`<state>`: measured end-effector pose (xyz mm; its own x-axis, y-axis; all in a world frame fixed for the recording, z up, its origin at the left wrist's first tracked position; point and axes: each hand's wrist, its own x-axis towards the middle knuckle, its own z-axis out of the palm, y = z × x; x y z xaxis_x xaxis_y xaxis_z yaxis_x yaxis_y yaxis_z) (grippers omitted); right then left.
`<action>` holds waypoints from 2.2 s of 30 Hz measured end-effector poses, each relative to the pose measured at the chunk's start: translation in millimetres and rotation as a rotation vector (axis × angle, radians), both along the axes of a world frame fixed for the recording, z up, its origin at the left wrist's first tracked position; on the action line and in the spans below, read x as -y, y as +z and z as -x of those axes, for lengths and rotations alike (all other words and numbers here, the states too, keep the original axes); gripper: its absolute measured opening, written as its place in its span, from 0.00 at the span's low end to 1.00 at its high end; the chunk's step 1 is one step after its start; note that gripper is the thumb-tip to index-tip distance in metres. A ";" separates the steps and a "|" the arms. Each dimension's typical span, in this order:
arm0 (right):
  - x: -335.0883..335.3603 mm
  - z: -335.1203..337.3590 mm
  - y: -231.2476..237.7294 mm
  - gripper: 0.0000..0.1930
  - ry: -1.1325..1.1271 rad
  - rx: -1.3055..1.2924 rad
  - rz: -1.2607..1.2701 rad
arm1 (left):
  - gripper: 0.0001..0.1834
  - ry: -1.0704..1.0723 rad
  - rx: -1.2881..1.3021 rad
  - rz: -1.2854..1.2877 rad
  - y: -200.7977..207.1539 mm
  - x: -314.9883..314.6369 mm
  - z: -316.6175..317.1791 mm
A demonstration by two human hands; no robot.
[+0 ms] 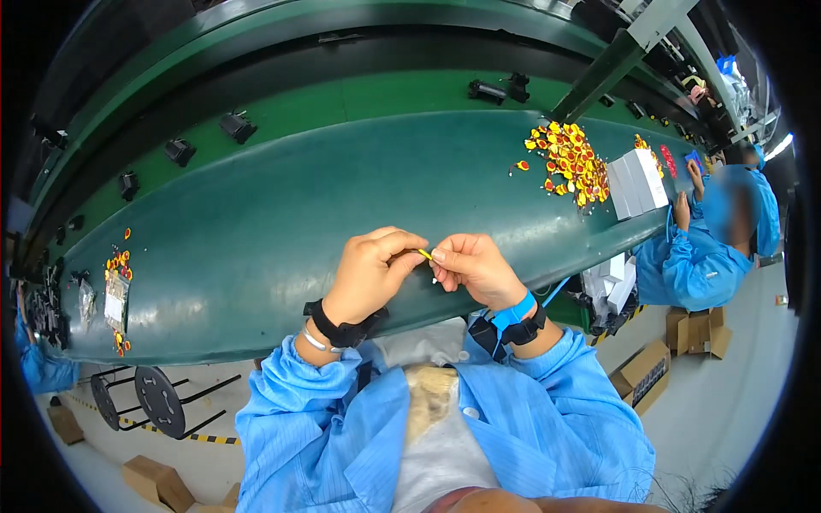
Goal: The worker is assembling small yellow and black plastic components on an industrial assembly line.
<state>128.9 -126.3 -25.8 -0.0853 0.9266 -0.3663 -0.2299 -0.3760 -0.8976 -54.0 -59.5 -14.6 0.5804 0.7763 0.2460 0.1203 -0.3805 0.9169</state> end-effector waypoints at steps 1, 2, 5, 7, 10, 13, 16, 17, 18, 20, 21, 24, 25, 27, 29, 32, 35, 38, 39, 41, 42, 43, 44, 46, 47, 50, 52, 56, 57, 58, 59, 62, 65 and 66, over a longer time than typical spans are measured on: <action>3.1 0.4 1.2 0.12 -0.017 -0.044 0.026 | 0.07 0.002 -0.004 0.000 -0.9 0.8 -0.3; 5.5 1.5 1.8 0.12 -0.016 -0.048 0.026 | 0.07 -0.004 -0.021 -0.069 -1.8 1.2 -0.2; 10.2 2.0 -0.3 0.11 0.002 -0.172 0.083 | 0.07 -0.013 -0.029 -0.170 -1.8 4.3 -4.1; 11.8 -1.1 -6.9 0.10 -0.072 -0.253 0.066 | 0.07 -0.015 -0.020 -0.204 -1.2 7.3 -7.2; 15.8 -6.6 -8.3 0.10 -0.086 -0.353 0.054 | 0.08 -0.024 0.020 0.033 -8.3 14.4 -10.8; 18.4 -5.3 -4.7 0.09 -0.092 -0.409 0.045 | 0.09 0.052 0.245 0.352 -23.3 19.1 -11.8; 19.2 -5.2 -5.1 0.09 -0.096 -0.379 0.029 | 0.09 -0.020 0.212 0.615 -6.4 20.5 -8.5; 19.1 -5.1 -4.6 0.09 -0.093 -0.380 0.029 | 0.08 -0.017 0.220 0.635 -4.6 21.0 -9.0; 19.3 -5.0 -3.8 0.08 -0.100 -0.352 0.023 | 0.07 -0.013 0.228 0.655 -3.9 21.0 -9.2; 21.2 -4.2 -4.3 0.08 -0.108 -0.325 0.018 | 0.07 -0.025 0.251 0.671 -5.8 21.4 -7.4; 21.8 -3.6 -5.1 0.07 -0.113 -0.313 0.012 | 0.07 -0.039 0.275 0.686 -6.5 21.8 -6.7; 23.0 -2.8 -8.7 0.06 -0.125 -0.312 -0.012 | 0.05 -0.034 0.276 0.698 -6.6 23.5 -7.4; 23.1 -2.5 -9.9 0.06 -0.130 -0.322 -0.029 | 0.05 -0.033 0.276 0.698 -7.0 24.2 -8.3; 22.6 -1.6 -11.4 0.06 -0.143 -0.331 -0.034 | 0.04 -0.028 0.285 0.658 -8.9 26.2 -11.2; 23.1 -1.3 -12.9 0.05 -0.157 -0.339 -0.038 | 0.03 -0.032 0.291 0.638 -14.0 27.8 -12.7; 24.5 -3.1 -14.6 0.05 -0.043 -0.403 -0.091 | 0.03 -0.021 0.261 0.571 -22.4 28.3 -11.9; 27.7 -0.7 -13.0 0.04 0.169 -0.427 -0.084 | 0.02 0.034 0.225 0.532 -20.4 26.5 -4.2; 27.5 1.2 -12.2 0.06 0.223 -0.391 -0.115 | 0.02 0.095 0.247 0.529 -16.6 25.6 19.6; 27.5 -0.7 -13.4 0.05 0.142 -0.356 -0.123 | 0.03 0.119 0.266 0.521 -15.3 27.4 33.6; 25.1 -5.7 -17.2 0.05 0.076 -0.330 -0.133 | 0.03 0.157 0.208 0.536 -13.1 34.6 69.0; 24.2 -9.5 -18.4 0.04 -0.027 -0.352 -0.132 | 0.02 0.204 0.170 0.542 -12.9 39.4 87.2; 25.0 -11.1 -18.9 0.03 -0.124 -0.381 -0.127 | 0.02 0.232 0.141 0.557 -12.7 48.2 108.5; 23.1 -15.6 -21.3 0.03 -0.140 -0.397 -0.134 | 0.02 0.232 0.019 0.585 -16.2 53.9 129.9; 21.3 -15.1 -16.8 0.03 -0.176 -0.357 -0.149 | 0.01 0.236 -0.203 0.652 -14.8 72.7 167.6; 19.8 -14.0 -15.9 0.03 -0.203 -0.332 -0.153 | 0.01 0.222 -0.297 0.691 -17.7 81.6 181.8; 15.1 -11.5 -19.4 0.03 -0.202 -0.303 -0.171 | 0.02 0.246 -0.456 0.598 -48.5 104.6 210.6; 14.5 -6.3 -21.9 0.03 -0.188 -0.274 -0.188 | 0.05 0.343 -0.807 0.380 -81.5 111.4 218.2; 15.5 -2.0 -20.9 0.02 -0.169 -0.221 -0.172 | 0.08 0.599 -1.052 0.341 -171.5 110.0 233.2; 16.7 0.0 -20.0 0.02 -0.142 -0.212 -0.149 | 0.08 0.637 -1.086 0.289 -210.8 113.3 243.9; 18.8 2.3 -18.6 0.03 -0.145 -0.189 -0.152 | 0.11 0.628 -1.264 0.210 -252.0 115.6 252.2; 20.1 2.1 -17.5 0.03 -0.162 -0.184 -0.168 | 0.16 0.532 -1.157 0.511 -286.1 115.3 266.9; 28.1 -13.5 -17.3 0.03 -0.224 -0.147 -0.150 | 0.22 0.609 -1.296 0.538 -264.4 111.5 216.9; 26.9 -17.8 -21.2 0.03 -0.250 -0.079 -0.109 | 0.18 0.365 -1.469 0.601 -255.3 94.2 206.1; 24.3 -11.5 -22.1 0.04 -0.225 -0.085 -0.127 | 0.24 0.363 -1.480 0.572 -303.2 97.6 235.5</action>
